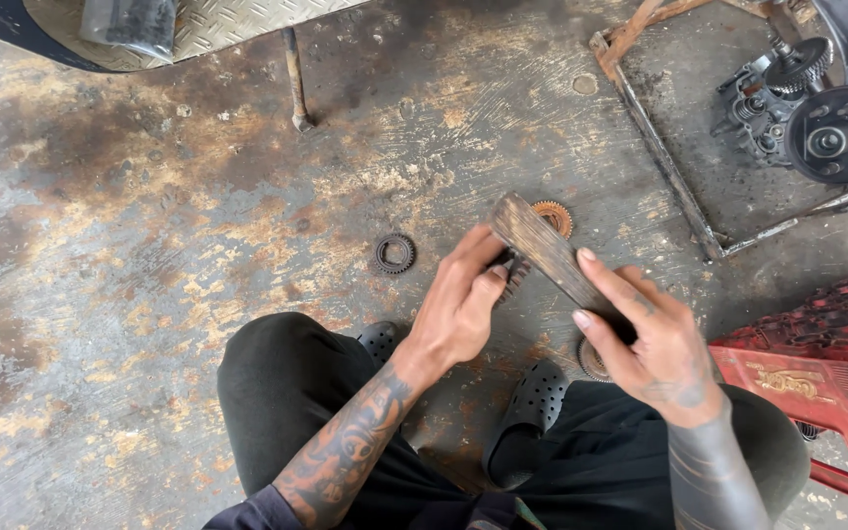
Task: Cleaning rusty motorcycle gears using a wire brush.
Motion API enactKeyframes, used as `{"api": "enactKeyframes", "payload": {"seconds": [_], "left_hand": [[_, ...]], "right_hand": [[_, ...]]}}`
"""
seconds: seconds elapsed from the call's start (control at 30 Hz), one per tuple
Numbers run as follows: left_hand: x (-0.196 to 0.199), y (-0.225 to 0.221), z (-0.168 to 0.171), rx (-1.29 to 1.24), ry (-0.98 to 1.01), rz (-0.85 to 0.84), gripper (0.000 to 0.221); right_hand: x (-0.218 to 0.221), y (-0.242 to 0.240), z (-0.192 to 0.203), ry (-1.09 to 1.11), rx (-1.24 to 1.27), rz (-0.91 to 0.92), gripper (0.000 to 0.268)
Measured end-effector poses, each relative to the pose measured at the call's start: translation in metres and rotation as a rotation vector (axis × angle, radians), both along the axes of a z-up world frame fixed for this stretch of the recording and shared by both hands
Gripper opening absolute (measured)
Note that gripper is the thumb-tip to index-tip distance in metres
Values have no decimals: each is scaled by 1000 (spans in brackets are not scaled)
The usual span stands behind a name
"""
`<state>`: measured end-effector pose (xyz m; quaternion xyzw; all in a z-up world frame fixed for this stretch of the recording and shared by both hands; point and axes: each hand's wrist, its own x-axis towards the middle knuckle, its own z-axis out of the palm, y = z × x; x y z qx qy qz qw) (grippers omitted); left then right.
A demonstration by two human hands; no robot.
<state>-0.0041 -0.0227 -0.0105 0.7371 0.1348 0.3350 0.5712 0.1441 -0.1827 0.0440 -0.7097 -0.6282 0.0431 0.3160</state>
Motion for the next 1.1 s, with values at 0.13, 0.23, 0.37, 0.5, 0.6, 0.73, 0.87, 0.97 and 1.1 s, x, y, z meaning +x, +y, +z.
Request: {"api": "enactKeyframes", "payload": {"seconds": [0.13, 0.23, 0.37, 0.5, 0.6, 0.73, 0.87, 0.97, 1.1], "left_hand": [[-2, 8, -4, -73, -7, 22, 82], [-6, 11, 7, -79, -41, -2, 73], [-16, 15, 17, -33, -132, -4, 61], [-18, 7, 15, 2, -160, 9, 63], [-10, -2, 7, 86, -172, 10, 66], [3, -6, -14, 314, -230, 126, 64], [4, -11, -16, 581, -174, 207, 58], [8, -12, -18, 646, -171, 245, 58], [15, -11, -26, 598, -204, 301, 57]], "right_hand": [[13, -8, 6, 65, -57, 51, 65], [45, -26, 15, 186, -158, 98, 70], [70, -44, 28, 216, -307, -102, 73], [70, -31, -20, 756, 41, -109, 63], [35, 0, -42, 1311, 258, 78, 56], [-6, 19, -77, 1414, 280, 124, 64], [-38, 29, -61, 1347, 334, 2, 42], [-34, 25, -71, 1358, 376, -50, 42], [-26, 25, -55, 1358, 370, -71, 48]]}}
